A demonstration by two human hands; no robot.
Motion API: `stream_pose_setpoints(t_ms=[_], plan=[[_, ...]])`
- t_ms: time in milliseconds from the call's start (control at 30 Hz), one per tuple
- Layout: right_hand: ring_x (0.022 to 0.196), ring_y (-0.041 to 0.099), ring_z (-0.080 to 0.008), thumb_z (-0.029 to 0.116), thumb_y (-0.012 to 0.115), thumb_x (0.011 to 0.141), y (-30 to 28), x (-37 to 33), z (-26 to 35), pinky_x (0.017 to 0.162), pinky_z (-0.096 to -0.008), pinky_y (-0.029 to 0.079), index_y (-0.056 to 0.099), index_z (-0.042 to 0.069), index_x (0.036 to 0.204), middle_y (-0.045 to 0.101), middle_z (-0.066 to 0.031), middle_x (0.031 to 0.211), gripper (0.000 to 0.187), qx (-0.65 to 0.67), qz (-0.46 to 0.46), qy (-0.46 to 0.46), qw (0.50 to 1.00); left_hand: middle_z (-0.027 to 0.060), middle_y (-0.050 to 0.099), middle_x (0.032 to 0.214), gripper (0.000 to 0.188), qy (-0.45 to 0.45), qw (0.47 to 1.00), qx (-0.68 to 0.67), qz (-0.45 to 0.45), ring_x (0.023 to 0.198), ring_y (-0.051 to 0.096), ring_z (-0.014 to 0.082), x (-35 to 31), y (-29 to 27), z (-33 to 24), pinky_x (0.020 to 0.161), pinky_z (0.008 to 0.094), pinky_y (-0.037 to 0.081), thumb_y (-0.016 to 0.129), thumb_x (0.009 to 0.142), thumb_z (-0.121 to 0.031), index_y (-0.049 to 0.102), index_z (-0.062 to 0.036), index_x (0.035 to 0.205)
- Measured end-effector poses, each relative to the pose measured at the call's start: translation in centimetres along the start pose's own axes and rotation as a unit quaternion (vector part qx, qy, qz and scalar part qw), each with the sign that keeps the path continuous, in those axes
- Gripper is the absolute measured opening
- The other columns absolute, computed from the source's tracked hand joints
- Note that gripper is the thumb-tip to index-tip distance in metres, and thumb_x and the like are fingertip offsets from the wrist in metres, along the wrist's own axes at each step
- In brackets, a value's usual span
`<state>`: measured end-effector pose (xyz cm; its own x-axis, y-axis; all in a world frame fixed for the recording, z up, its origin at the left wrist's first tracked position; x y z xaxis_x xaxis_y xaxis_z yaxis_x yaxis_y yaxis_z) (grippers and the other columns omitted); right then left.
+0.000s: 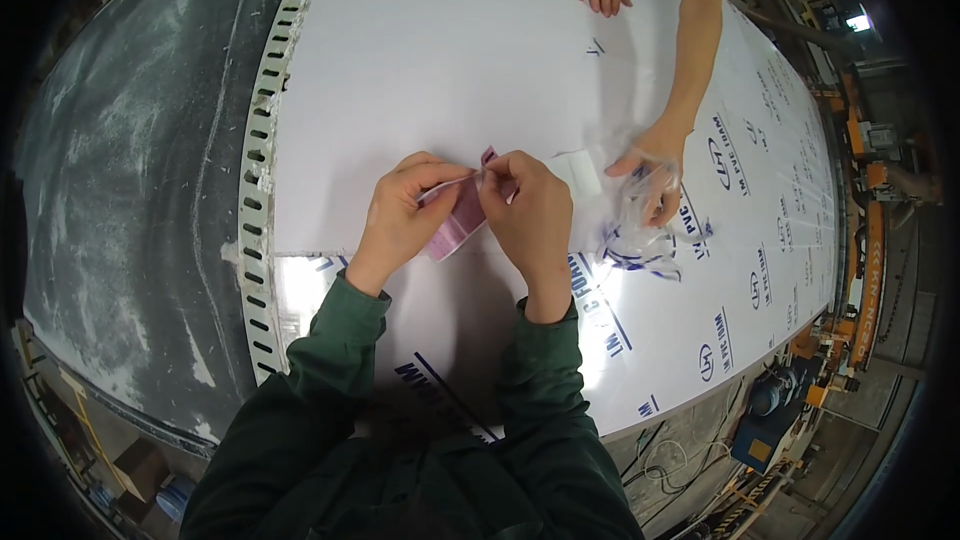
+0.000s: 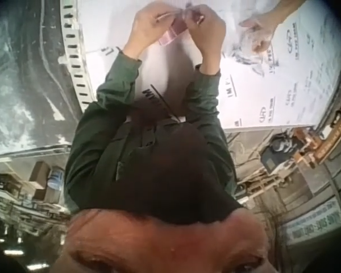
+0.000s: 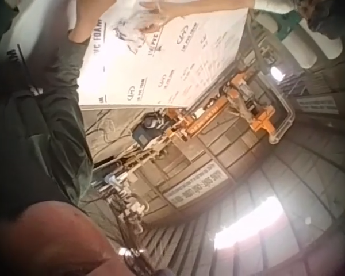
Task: Applying pink labels to large white panels in a manufacturing facility.
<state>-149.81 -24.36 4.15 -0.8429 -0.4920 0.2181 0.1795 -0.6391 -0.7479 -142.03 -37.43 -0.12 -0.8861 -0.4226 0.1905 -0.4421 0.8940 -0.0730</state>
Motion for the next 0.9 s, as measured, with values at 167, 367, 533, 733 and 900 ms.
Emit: stream_pose_setpoints(t_ms=[167, 367, 533, 733, 900], plan=[[0.048, 0.042, -0.0043, 0.005, 0.059, 0.09, -2.9, 0.4, -3.3, 0.044, -0.0181, 0.03, 0.064, 0.004, 0.09, 0.065, -0.0019, 0.077, 0.005, 0.367, -0.04, 0.139, 0.919, 0.0042, 0.063, 0.086, 0.011, -0.044, 0.994, -0.1, -0.025, 0.078, 0.06, 0.0122, 0.3, -1.0, 1.3, 0.068, 0.0258, 0.047, 0.062, 0.087, -0.004, 0.066, -0.0008, 0.097], [0.044, 0.039, -0.0039, 0.005, 0.058, 0.092, -5.6, 0.6, -4.8, 0.04, -0.019, 0.027, 0.061, 0.004, 0.091, 0.065, -0.0054, 0.079, 0.004, 0.38, -0.241, 0.08, 0.89, 0.0028, 0.065, 0.104, 0.02, -0.115, 0.795, -0.508, -0.309, 0.095, 0.061, 0.0155, 0.7, -8.3, 5.4, 0.088, 0.03, 0.048, 0.052, 0.099, -0.017, 0.061, -0.005, 0.112], [0.052, 0.037, -0.0017, -0.003, 0.064, 0.085, -1.0, 2.0, -2.2, 0.049, -0.0175, 0.03, 0.064, 0.003, 0.095, 0.059, 0.0023, 0.075, 0.012, 0.168, -0.157, -0.08, 0.97, 0.0072, 0.066, 0.109, 0.025, 0.015, 0.432, -0.895, -0.105, 0.109, 0.06, 0.0201, 0.7, -13.3, 5.4, 0.101, 0.0385, 0.044, 0.044, 0.098, -0.01, 0.062, -0.004, 0.114], [0.05, 0.046, -0.0087, -0.007, 0.065, 0.075, 0.9, 3.3, -1.1, 0.046, -0.0222, 0.038, 0.065, 0.008, 0.096, 0.069, -0.0031, 0.089, 0.026, 0.009, -0.077, -0.226, 0.971, 0.0074, 0.067, 0.093, 0.008, 0.165, 0.269, -0.942, 0.114, 0.085, 0.066, 0.0189, -0.3, -16.1, 0.8, 0.073, 0.0334, 0.05, 0.043, 0.095, -0.006, 0.047, -0.0054, 0.102], [0.058, 0.062, -0.0195, -0.005, 0.067, 0.073, 1.8, 3.9, -1.9, 0.05, -0.027, 0.048, 0.063, 0.01, 0.095, 0.07, -0.0045, 0.094, 0.027, -0.073, -0.054, -0.321, 0.943, 0.012, 0.064, 0.067, 0.004, 0.263, 0.318, -0.91, 0.045, 0.044, 0.061, 0.0201, -0.8, -15.9, -2.1, 0.039, 0.0258, 0.048, 0.041, 0.095, -0.003, 0.038, -0.001, 0.097]])
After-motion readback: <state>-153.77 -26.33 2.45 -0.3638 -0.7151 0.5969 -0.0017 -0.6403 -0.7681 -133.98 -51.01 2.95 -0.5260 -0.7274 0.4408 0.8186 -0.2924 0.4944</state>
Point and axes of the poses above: each hand's wrist, its own x-axis towards the middle knuckle, its own y-axis out of the palm, z = x × y, the point moved 5 cm from there along x, towards the middle knuckle
